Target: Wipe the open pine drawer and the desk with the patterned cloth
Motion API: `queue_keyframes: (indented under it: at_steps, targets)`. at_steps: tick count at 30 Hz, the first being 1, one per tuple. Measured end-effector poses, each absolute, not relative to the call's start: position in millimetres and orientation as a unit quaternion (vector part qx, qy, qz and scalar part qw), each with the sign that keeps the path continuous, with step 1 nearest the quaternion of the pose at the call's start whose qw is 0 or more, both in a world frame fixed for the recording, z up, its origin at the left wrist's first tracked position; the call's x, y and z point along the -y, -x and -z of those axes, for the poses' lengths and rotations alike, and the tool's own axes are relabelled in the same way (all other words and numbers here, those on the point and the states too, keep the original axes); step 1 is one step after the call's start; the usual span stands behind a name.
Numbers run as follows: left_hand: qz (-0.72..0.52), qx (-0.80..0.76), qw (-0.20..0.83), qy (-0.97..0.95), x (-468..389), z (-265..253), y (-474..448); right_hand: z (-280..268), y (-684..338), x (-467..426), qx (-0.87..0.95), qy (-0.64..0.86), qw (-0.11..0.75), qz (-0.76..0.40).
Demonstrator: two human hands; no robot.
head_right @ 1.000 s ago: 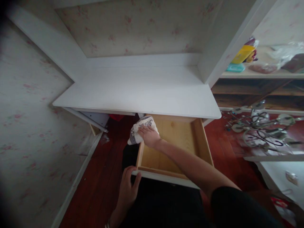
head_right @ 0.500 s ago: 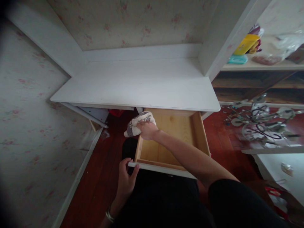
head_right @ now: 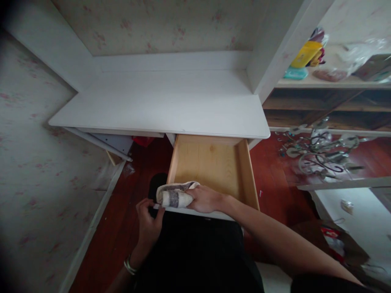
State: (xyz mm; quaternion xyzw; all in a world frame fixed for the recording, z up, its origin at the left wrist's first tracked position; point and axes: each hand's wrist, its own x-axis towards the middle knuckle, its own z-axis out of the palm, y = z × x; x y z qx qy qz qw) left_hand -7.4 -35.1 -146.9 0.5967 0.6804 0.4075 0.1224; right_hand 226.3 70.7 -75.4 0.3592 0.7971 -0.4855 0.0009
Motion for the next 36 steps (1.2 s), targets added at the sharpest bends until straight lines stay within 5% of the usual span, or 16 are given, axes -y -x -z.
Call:
queue_keyframes:
  at_steps: [9, 16, 20, 27, 36]
  targets:
    - [-0.373, -0.625, 0.138, -0.672, -15, 131, 6, 28, -365, -33, -0.783, -0.473, 0.126, 0.384]
    - [-0.319, -0.663, 0.206, -0.645, -22, 145, 2, 3, -428, -17, -0.793, -0.578, 0.055, 0.186]
    - [-0.324, -0.667, 0.233, -0.629, -22, 147, 3, 26, -424, -5, -0.815, -0.572, 0.004, 0.095]
    - [-0.331, -0.648, 0.316, -0.609, -20, 157, 6, 106, -408, -7, -0.871, -0.482, 0.065, 0.076]
    - [-0.339, -0.658, 0.374, -0.559, -22, 158, 6, 123, -407, -111, -0.888, -0.453, 0.071, -0.025]
